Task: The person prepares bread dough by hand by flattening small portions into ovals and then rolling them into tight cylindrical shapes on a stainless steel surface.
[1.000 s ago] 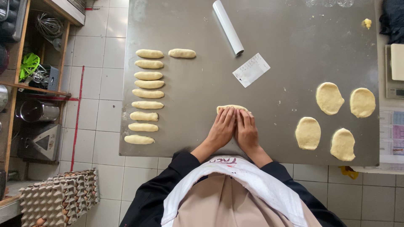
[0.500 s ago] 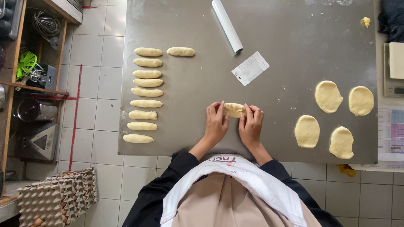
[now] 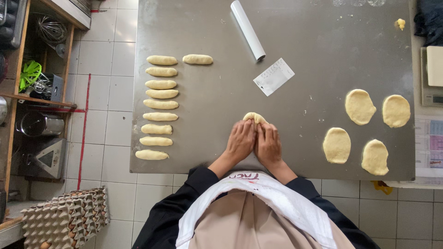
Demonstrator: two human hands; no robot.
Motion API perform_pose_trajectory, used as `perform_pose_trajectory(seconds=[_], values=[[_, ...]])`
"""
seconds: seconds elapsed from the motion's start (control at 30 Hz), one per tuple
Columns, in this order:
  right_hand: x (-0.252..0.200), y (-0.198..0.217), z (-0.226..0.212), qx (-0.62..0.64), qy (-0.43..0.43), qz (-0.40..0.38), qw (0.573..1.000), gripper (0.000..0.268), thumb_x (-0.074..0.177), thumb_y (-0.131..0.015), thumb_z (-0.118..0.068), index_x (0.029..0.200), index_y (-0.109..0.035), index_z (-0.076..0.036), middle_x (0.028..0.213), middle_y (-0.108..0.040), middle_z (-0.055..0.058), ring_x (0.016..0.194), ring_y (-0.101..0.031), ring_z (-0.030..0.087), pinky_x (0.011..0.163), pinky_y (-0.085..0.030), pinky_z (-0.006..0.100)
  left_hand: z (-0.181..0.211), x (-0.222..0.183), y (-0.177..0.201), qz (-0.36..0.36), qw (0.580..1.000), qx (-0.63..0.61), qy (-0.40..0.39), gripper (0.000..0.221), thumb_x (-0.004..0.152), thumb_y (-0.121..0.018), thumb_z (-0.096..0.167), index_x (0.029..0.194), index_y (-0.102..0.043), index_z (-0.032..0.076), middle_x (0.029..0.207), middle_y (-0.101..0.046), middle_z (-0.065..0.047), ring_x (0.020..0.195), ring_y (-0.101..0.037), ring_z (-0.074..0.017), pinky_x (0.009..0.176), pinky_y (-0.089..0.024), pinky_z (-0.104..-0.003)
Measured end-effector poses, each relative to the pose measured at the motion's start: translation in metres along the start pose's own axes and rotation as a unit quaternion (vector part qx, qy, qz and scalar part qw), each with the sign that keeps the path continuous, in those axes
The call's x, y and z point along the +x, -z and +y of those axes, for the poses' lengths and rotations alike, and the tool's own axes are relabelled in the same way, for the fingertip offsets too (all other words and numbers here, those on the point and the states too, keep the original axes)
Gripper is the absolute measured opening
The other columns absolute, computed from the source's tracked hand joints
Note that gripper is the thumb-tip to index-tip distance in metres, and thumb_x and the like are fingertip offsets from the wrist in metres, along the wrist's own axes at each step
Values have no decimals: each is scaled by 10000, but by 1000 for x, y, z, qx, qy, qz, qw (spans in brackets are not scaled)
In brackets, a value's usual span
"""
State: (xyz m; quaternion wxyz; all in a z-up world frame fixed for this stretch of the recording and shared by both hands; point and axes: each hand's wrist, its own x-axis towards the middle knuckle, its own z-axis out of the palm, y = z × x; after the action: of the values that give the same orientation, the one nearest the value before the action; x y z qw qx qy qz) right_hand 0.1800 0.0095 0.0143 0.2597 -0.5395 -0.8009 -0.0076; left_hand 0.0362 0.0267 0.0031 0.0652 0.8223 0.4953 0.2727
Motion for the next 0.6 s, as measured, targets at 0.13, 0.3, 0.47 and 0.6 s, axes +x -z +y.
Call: perform_pose_trajectory(seconds=[0.13, 0.3, 0.47, 0.6], values=[[14, 12, -4, -26, -32, 71, 997, 383, 958, -634, -145, 1286, -618, 49, 1244, -549, 220, 1172, -507, 388, 1021, -411, 510, 3, 11, 12, 80, 995, -31, 41, 487, 928, -578, 222, 1309, -559, -82, 1280, -529, -258, 1214, -472, -410, 1060, -365, -520], [17, 0, -1, -15, -24, 15, 999, 420, 981, -616, -101, 1381, -613, 28, 1336, -566, 170, 1256, -531, 341, 1100, -441, 449, -1, 12, -1, 37, 999, -2, 2, 503, 944, -546, 116, 1396, -522, -102, 1344, -525, -238, 1288, -513, -382, 1129, -420, -465], [-7, 11, -2, 2, 13, 28, 1000, 432, 934, -660, -85, 1343, -624, 51, 1309, -560, 193, 1222, -540, 375, 1065, -469, 449, 1, -16, -6, 19, 997, 37, -68, 502, 950, -576, 125, 1371, -535, -145, 1371, -561, -273, 1291, -529, -409, 1121, -430, -474], [-15, 10, -2, 12, 28, 27, 999, 438, 902, -667, -55, 1313, -624, 89, 1313, -560, 217, 1223, -551, 394, 1055, -497, 440, 1, -23, -6, -26, 982, 117, -144, 521, 899, -578, 136, 1313, -561, -179, 1345, -584, -301, 1339, -517, -421, 1185, -412, -483]])
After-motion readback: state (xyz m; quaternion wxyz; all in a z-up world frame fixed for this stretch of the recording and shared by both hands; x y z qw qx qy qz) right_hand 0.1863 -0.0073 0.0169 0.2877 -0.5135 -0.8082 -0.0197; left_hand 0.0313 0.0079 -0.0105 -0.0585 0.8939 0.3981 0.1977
